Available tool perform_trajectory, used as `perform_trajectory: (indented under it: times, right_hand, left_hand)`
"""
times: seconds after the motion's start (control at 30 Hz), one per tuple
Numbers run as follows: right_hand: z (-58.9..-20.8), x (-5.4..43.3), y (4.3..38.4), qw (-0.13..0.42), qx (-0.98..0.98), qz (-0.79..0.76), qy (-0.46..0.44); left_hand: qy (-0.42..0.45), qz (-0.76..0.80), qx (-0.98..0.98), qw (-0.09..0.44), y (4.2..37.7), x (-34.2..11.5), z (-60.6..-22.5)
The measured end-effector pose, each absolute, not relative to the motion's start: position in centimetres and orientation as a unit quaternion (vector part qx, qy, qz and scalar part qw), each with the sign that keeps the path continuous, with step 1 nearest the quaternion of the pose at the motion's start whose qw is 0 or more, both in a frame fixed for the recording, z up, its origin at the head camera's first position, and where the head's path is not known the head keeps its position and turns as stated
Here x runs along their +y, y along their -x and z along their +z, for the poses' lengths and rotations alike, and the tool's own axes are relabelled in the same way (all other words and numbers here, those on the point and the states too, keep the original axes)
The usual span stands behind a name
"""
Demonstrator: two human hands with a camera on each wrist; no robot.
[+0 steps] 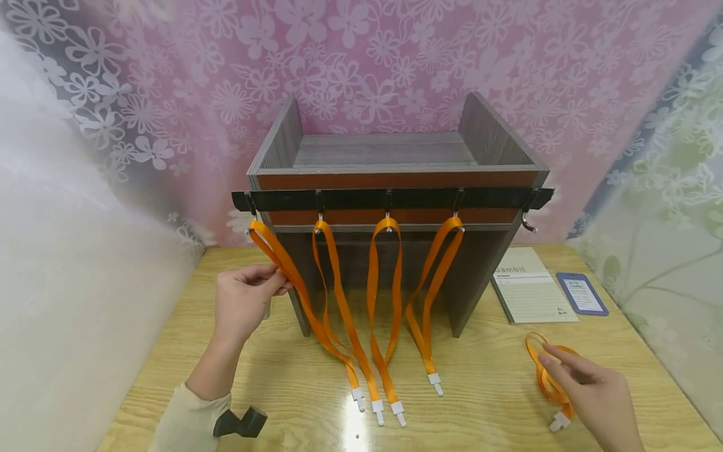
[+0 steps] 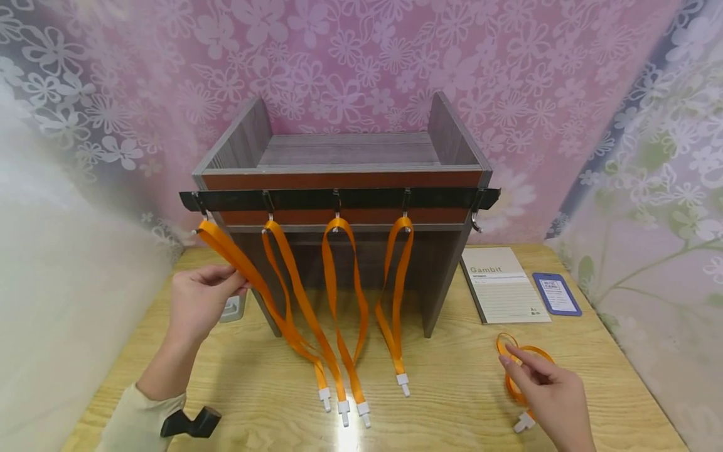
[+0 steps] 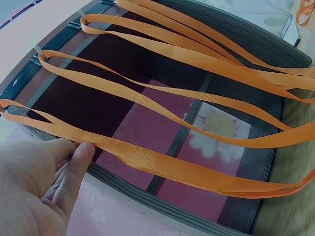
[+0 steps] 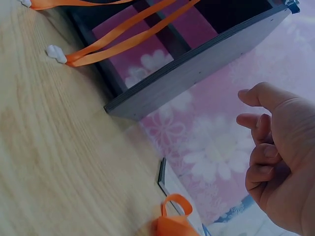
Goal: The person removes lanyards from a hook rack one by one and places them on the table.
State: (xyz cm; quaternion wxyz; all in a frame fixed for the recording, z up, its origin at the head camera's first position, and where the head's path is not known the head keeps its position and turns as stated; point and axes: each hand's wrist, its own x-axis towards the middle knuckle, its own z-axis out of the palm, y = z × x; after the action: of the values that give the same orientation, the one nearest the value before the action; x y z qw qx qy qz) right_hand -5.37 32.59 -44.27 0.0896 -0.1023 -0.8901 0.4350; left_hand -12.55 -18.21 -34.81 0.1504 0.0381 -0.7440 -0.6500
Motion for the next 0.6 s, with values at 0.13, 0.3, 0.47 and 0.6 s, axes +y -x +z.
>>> perform_trajectory:
  times: [0.13, 0.3, 0.47, 0.6]
  right_hand:
    - [-43.7, 32.1, 5.7, 0.077, -0.884, 0.450, 0.105]
    - [-42.9, 31.5, 6.3, 0.059, -0.877, 0.464, 0.110]
    - [-42.3, 30.6, 7.0, 0.073, -0.863, 0.493, 0.082]
    - [-42.0, 29.6, 7.5, 0.086, -0.849, 0.517, 0.060]
  left_hand:
    - [-0.034, -0.652, -0.742, 0.155, 12.6, -18.2, -35.0]
    - [-0.036, -0.665, -0.730, 0.155, 12.6, -18.1, -35.0]
    - [-0.041, -0.671, -0.725, 0.147, 12.5, -18.1, -34.9]
    - [-0.046, -0.675, -0.722, 0.143, 12.5, -18.0, -34.9]
